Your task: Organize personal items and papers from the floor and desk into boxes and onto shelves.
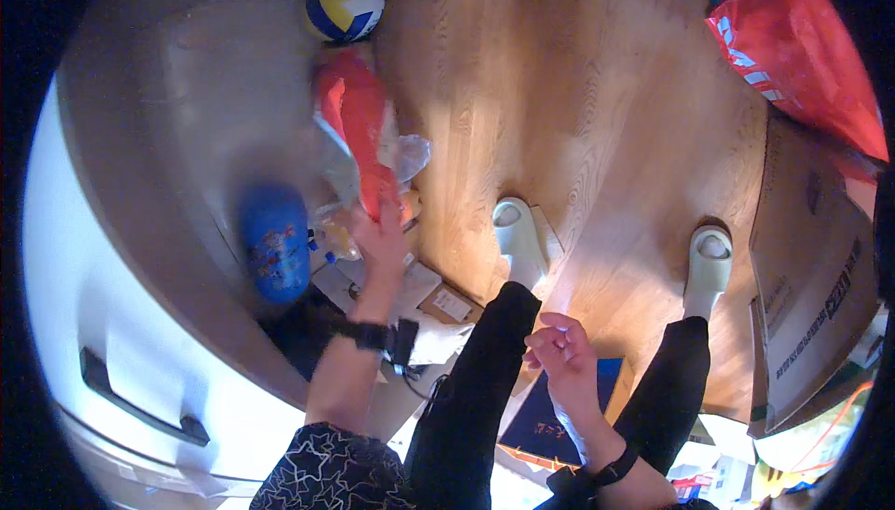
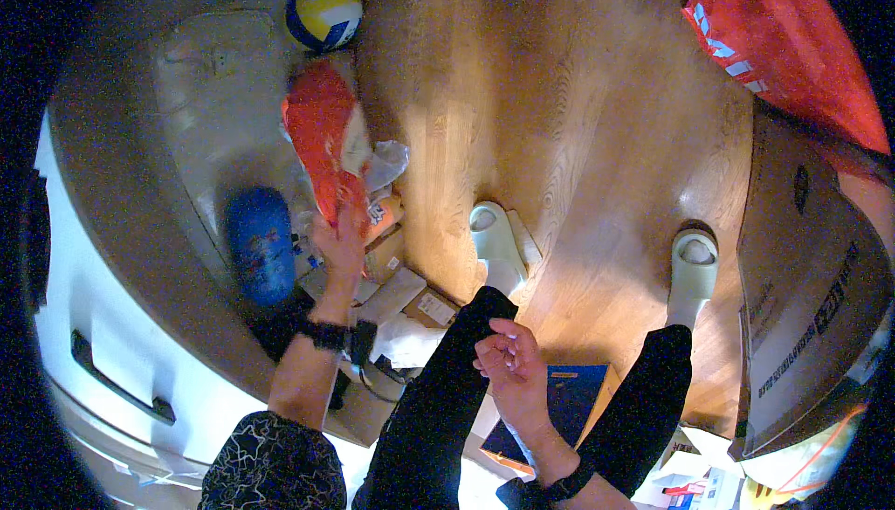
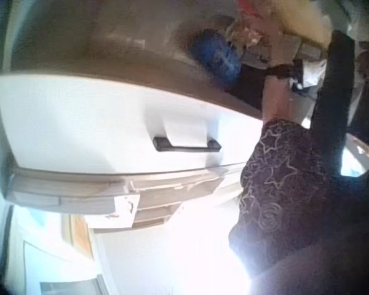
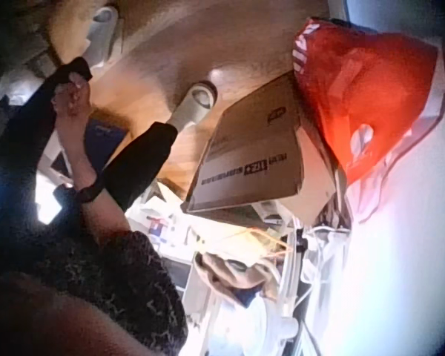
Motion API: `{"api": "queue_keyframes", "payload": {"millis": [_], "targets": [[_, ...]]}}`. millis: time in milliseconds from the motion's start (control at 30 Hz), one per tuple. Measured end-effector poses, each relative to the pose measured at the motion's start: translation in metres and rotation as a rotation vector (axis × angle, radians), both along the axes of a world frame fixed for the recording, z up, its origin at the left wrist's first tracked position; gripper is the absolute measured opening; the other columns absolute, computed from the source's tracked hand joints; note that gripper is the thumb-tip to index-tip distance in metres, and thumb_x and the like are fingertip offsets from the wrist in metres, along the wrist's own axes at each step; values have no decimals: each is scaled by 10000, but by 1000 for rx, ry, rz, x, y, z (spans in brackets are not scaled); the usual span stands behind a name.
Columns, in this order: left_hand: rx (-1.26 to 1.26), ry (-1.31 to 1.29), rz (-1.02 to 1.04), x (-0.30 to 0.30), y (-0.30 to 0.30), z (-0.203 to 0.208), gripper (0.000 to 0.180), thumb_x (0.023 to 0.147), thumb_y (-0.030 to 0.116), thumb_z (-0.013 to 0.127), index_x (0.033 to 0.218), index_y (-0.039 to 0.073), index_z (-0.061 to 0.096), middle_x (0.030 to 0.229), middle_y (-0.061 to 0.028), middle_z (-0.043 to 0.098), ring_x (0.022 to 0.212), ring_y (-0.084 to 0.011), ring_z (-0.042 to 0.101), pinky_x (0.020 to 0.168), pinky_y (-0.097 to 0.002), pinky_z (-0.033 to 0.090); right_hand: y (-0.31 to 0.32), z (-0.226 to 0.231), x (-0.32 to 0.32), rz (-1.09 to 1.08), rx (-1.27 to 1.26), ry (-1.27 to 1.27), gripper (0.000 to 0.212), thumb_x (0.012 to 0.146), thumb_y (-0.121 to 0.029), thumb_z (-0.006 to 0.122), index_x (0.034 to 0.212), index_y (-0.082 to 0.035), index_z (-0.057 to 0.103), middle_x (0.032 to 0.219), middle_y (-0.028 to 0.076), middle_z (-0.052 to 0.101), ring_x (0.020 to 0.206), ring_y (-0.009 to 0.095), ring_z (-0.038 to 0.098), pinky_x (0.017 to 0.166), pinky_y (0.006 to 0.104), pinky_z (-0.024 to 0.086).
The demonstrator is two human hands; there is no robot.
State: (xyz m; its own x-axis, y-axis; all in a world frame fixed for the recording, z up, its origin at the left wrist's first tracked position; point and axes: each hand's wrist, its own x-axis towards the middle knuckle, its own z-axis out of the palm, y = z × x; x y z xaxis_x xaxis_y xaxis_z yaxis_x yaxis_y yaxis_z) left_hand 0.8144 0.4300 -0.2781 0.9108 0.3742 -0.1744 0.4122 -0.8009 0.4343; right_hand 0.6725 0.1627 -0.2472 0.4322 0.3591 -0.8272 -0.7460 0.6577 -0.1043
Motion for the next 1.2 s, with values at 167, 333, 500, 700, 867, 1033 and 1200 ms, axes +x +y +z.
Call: {"api": "queue_keyframes", "payload": {"millis": [167,333,500,700,867,1033,1200], "targets": [[-192,334,-59,-38,-99,42,195,783,184,585,907,35,604,780,-115,631,715,-221,618,629,-345,462,-5,2,3,59,-53,-180,747,746,-158,687,1334,-106,229,1173,102,428,990,165,474,803,283,417],[-534,707,-794,-88,-190,31,222,584,182,639,726,55,525,762,-143,556,774,-334,540,692,-417,442,-24,-2,16,172,-464,-9,761,713,-160,706,1297,-28,237,1148,112,470,1012,200,484,821,302,422],[-888,1003,-763,-89,-204,15,79,749,101,599,768,48,544,754,-104,576,733,-259,572,657,-348,456,-56,-49,2,-252,-431,346,220,881,-127,478,1038,18,531,929,70,576,799,155,543,712,255,435],[-7,195,-128,12,-24,-146,193,709,95,636,882,65,556,764,-102,585,710,-236,574,653,-340,469,-18,-31,2,-199,-513,314,203,890,-128,469,1055,-26,529,942,25,582,822,108,541,710,252,428],[1083,429,-225,97,140,-203,596,677,380,663,1103,6,479,1048,-225,530,1017,-359,504,808,-439,444,2,-21,-4,-152,-518,215,244,898,-131,465,1104,-13,522,1015,31,581,918,101,516,820,233,380],[831,487,-163,78,110,-221,506,762,380,554,1110,16,511,1045,-201,573,921,-337,582,770,-464,471,-2,-30,-14,18,-557,144,245,890,-72,461,1117,2,515,1102,48,550,1002,144,493,896,259,343],[942,531,-327,102,174,-185,331,828,275,487,1007,13,581,937,-173,605,833,-349,590,693,-460,484,8,-23,-2,-37,-499,150,225,895,-102,473,1091,-6,528,1064,37,563,969,141,500,871,258,352]]}}
